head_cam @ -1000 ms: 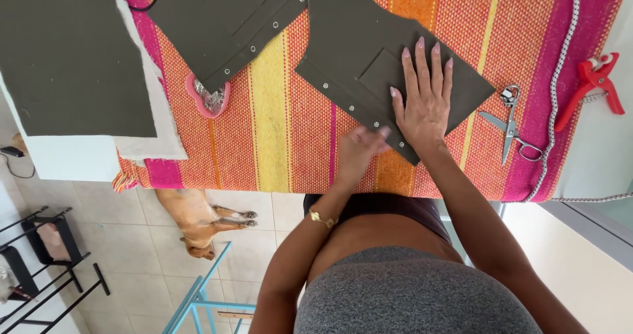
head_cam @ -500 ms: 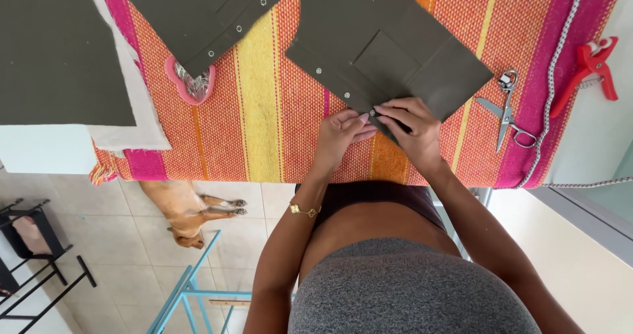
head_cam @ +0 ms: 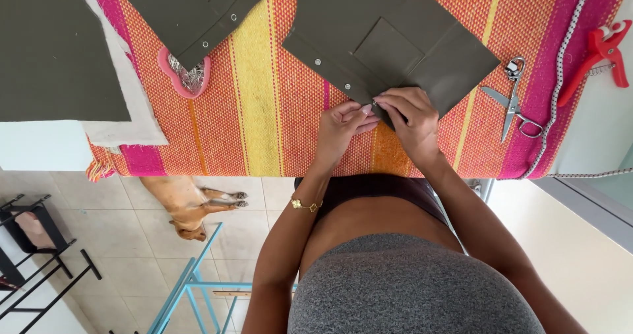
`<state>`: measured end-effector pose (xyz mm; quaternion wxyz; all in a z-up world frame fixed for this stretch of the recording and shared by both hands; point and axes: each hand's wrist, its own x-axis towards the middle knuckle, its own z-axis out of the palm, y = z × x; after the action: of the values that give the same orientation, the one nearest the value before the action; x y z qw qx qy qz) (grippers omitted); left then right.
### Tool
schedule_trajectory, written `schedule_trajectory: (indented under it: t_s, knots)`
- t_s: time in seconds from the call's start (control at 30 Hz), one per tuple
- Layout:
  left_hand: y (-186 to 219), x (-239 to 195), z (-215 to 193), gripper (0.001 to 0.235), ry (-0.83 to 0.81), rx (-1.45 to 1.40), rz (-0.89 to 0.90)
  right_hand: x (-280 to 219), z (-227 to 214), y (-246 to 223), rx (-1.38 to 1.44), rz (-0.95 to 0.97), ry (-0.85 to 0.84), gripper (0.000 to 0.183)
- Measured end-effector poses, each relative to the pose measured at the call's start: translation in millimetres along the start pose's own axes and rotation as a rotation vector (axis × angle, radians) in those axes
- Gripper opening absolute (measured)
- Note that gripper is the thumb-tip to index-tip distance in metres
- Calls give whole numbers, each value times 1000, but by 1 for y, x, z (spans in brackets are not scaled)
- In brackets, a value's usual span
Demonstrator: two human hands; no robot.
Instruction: The person uses a red plier-like tool to attach metal snap fasteners to a dark green fabric garment laid on a colorful striped mat. They repeatedly position the snaps and press the tool to secure them, then smooth the fabric with their hands.
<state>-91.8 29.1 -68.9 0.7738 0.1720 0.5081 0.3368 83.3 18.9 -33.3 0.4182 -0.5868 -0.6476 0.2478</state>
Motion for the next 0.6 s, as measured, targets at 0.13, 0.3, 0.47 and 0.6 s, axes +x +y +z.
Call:
schedule_trajectory:
  t_s: [0.13,0.3,0.47,0.6]
  knots:
    - [17,-4,-1,28,67,-13,18,11,2,-10,11,22,-3,11]
    - [33,5,-11,25,143,-29,110,32,25,-22,1,-8,-8,13]
    - [37,3,-6,21,157,-46,161,35,42,-13,-47,-92,26,13]
    - [36,4,-4,18,165,-47,191,35,45,-9,-65,-112,33,11]
